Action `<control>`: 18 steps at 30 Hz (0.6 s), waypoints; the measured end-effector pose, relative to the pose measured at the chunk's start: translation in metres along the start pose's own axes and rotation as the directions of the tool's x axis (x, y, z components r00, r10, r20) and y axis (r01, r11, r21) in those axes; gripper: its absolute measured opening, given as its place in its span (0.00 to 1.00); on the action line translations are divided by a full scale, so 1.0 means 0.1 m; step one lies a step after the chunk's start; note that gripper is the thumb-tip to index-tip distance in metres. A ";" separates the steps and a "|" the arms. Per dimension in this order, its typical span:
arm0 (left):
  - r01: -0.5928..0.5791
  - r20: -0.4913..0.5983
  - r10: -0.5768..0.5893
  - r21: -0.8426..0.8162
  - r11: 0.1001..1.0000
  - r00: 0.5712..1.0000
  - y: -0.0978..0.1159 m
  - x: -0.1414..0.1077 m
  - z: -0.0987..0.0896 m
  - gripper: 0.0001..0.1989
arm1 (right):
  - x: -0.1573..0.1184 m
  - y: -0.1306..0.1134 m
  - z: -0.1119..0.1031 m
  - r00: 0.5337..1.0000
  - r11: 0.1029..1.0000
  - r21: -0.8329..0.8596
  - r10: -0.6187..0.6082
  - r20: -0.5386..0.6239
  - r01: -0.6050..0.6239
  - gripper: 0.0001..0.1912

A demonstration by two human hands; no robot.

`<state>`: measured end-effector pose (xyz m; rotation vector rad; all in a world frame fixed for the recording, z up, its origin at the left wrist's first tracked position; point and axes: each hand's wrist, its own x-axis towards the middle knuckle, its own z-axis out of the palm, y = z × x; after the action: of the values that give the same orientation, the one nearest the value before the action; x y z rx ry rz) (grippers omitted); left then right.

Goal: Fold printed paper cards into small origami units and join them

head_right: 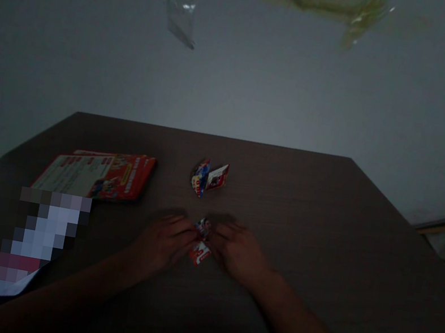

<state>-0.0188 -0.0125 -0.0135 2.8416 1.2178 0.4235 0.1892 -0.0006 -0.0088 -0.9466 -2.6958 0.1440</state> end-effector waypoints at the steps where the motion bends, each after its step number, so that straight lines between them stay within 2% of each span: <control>1: 0.012 0.003 -0.012 -0.006 1.000 1.000 0.01 0.01 0.00 0.11 | 0.00 -0.01 0.01 1.000 1.000 -0.015 0.011 -0.007 -0.011 0.11; 8: 0.094 0.010 -0.093 -0.055 0.994 0.996 0.06 0.05 -0.01 0.10 | 0.03 -0.07 0.03 0.991 0.990 -0.040 0.134 0.007 -0.134 0.11; 14: 0.182 0.016 -0.182 -0.155 0.971 0.983 0.03 0.01 -0.02 0.09 | 0.01 -0.01 0.00 0.982 0.961 0.201 0.188 0.020 -0.189 0.08; 18: 0.262 0.029 -0.261 -0.181 0.948 0.965 0.03 -0.02 -0.06 0.11 | 0.03 -0.01 0.00 0.968 0.937 0.249 0.249 0.014 -0.244 0.11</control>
<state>-0.0194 -0.0162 -0.0074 2.4826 1.4464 0.4879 0.1869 0.0005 -0.0077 -1.1925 -2.4566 0.5095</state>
